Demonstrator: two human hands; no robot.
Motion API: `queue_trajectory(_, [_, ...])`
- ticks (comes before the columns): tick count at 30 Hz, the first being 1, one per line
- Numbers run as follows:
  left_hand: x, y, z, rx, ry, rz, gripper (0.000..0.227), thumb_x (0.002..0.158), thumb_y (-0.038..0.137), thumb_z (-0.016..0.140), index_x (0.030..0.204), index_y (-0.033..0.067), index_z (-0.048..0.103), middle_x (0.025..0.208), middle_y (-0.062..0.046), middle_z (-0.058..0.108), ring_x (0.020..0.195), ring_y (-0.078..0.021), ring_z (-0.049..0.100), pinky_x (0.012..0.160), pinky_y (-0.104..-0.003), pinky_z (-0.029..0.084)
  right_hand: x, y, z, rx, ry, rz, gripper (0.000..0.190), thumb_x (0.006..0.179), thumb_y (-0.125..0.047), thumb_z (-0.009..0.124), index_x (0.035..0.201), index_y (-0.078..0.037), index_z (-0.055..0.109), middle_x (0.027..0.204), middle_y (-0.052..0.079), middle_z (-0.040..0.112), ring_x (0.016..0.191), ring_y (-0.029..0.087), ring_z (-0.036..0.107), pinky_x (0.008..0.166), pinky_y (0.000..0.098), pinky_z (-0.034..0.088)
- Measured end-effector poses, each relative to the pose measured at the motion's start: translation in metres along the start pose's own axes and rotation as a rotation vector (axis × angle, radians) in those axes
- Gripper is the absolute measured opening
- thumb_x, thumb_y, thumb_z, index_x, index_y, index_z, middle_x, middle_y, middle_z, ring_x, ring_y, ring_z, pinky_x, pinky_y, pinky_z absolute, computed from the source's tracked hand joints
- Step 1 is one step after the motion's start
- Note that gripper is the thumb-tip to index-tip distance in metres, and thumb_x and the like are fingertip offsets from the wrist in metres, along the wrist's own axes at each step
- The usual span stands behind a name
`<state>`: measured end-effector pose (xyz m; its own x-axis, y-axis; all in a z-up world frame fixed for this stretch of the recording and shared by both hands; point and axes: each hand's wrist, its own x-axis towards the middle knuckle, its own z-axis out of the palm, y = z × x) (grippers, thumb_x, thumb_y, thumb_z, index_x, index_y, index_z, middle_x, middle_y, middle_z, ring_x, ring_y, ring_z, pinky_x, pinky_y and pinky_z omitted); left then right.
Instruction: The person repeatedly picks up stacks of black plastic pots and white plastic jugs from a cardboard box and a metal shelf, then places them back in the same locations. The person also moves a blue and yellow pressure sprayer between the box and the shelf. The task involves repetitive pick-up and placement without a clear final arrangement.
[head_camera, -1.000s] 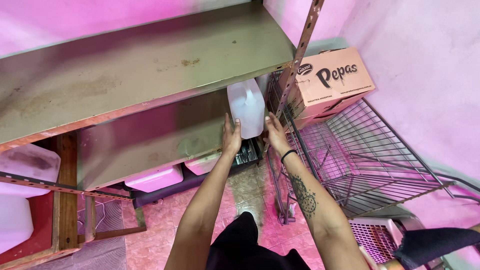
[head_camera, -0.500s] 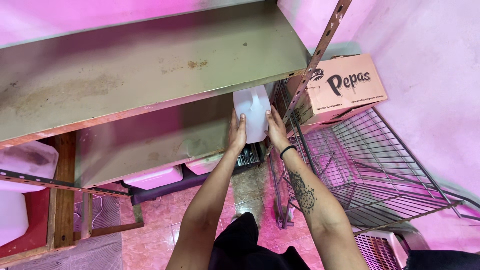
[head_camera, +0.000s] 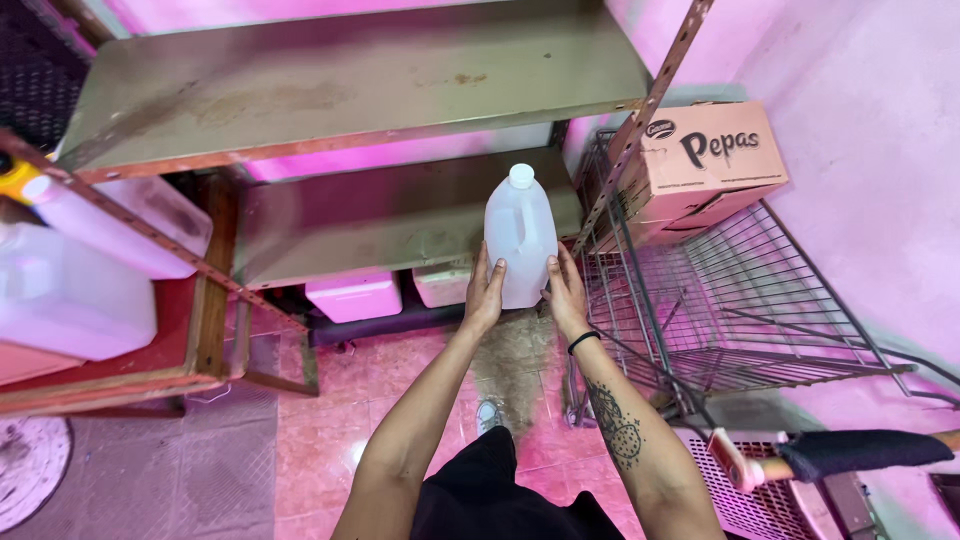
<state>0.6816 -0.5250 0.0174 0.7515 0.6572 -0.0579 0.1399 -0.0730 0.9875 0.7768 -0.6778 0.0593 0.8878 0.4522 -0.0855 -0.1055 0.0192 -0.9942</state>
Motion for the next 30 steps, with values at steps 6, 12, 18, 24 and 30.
queue_trajectory(6, [-0.126,-0.049,-0.085,0.018,0.057,0.107,0.085,0.122,0.050,0.068,0.195,0.0226,0.035,0.195,-0.032,0.036,0.181,-0.0530,0.032,0.150,-0.064,0.028,-0.145,0.021,0.039,0.044,-0.107,-0.038,0.070,0.128,-0.046,0.064,0.189,-0.020,0.045,0.191,0.032,0.040,0.175,0.064,0.034,0.127,0.0936,0.039])
queue_trajectory(12, [-0.255,-0.052,-0.186,-0.019,0.149,0.146,0.084,0.122,0.043,0.070,0.194,0.0169,0.037,0.193,-0.035,0.036,0.180,-0.0532,0.032,0.150,-0.062,0.029,-0.263,0.038,0.102,0.045,-0.225,-0.030,0.071,0.129,-0.040,0.064,0.191,-0.014,0.042,0.191,0.033,0.037,0.176,0.064,0.033,0.127,0.0897,0.041])
queue_trajectory(18, [-0.328,-0.062,-0.280,-0.035,0.305,0.140,0.080,0.124,0.043,0.066,0.194,0.0162,0.039,0.189,-0.036,0.043,0.178,-0.0536,0.037,0.147,-0.064,0.033,-0.336,0.047,0.192,0.063,-0.370,-0.016,0.079,0.127,-0.044,0.068,0.194,-0.017,0.036,0.195,0.031,0.034,0.180,0.062,0.025,0.127,0.0927,0.035])
queue_trajectory(24, [-0.369,-0.050,-0.381,-0.026,0.424,0.133,0.076,0.125,0.048,0.064,0.193,0.0195,0.043,0.189,-0.033,0.046,0.178,-0.0544,0.039,0.145,-0.067,0.035,-0.368,0.050,0.281,0.034,-0.463,-0.040,0.077,0.127,-0.042,0.071,0.193,-0.019,0.040,0.196,0.026,0.038,0.182,0.052,0.032,0.125,0.0876,0.042])
queue_trajectory(30, [-0.358,-0.065,-0.487,-0.006,0.514,0.129,0.070,0.126,0.050,0.064,0.188,0.0205,0.052,0.186,-0.031,0.052,0.175,-0.0529,0.044,0.145,-0.065,0.037,-0.389,0.048,0.390,0.041,-0.483,-0.007,0.079,0.126,-0.040,0.073,0.194,-0.022,0.036,0.193,0.028,0.043,0.179,0.057,0.033,0.127,0.0857,0.044])
